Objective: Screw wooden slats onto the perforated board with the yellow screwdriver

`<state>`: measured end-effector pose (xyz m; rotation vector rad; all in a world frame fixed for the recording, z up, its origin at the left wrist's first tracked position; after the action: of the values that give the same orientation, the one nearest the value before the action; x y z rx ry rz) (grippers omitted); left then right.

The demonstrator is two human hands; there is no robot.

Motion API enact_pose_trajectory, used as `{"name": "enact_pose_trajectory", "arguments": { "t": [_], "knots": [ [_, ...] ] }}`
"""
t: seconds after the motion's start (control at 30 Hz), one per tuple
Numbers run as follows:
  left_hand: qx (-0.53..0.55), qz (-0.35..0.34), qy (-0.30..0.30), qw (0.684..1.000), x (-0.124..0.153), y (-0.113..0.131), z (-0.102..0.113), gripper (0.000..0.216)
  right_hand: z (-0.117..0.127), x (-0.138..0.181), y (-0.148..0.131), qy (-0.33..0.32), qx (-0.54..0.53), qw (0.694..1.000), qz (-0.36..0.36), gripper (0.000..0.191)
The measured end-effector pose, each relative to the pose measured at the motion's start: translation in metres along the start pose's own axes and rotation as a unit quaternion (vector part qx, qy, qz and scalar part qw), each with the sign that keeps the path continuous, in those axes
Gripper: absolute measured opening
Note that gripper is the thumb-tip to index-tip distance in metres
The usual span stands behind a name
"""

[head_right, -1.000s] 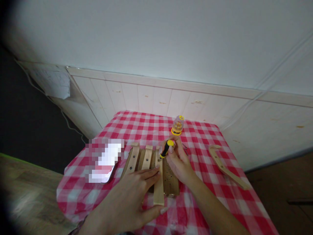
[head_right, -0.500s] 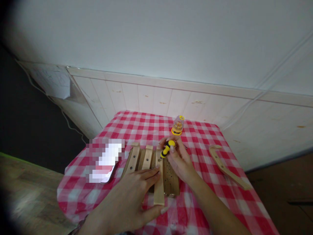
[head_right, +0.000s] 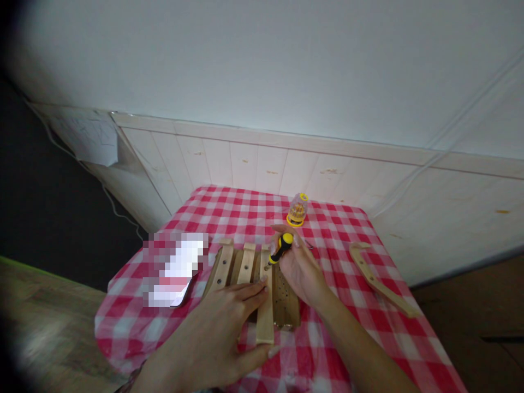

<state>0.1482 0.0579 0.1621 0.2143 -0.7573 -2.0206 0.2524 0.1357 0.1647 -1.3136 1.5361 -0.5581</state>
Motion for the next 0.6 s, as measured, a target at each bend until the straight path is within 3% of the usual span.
{"name": "enact_pose_trajectory", "arguments": {
  "t": [0.23,0.4,0.6],
  "knots": [
    [0.003,-0.006,0.005,1.000,0.0008,0.0023,0.0045,0.035,-0.0005,0.0026,-0.0028,-0.026,0.018,0.999,0.031,0.022],
    [0.002,0.000,-0.003,1.000,0.0005,0.0023,0.0033,0.043,-0.0015,0.0033,0.0011,-0.017,0.010,1.000,0.023,0.025],
    [0.002,0.007,-0.004,1.000,0.0004,0.0015,0.0034,0.045,-0.0047,0.0028,0.0062,-0.007,-0.017,1.000,-0.011,0.043]
  ]
}}
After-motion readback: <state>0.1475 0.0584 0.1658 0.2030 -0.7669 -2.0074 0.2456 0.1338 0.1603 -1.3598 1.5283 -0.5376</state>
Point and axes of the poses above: each hand's wrist, its own x-axis away from the middle knuckle, its own z-axis out of the back of the hand, y = z × x, the point moved 10 cm from there along -x, towards the middle knuckle, and after that the axes turned 9 degrees about z, right-handed, at the moved point
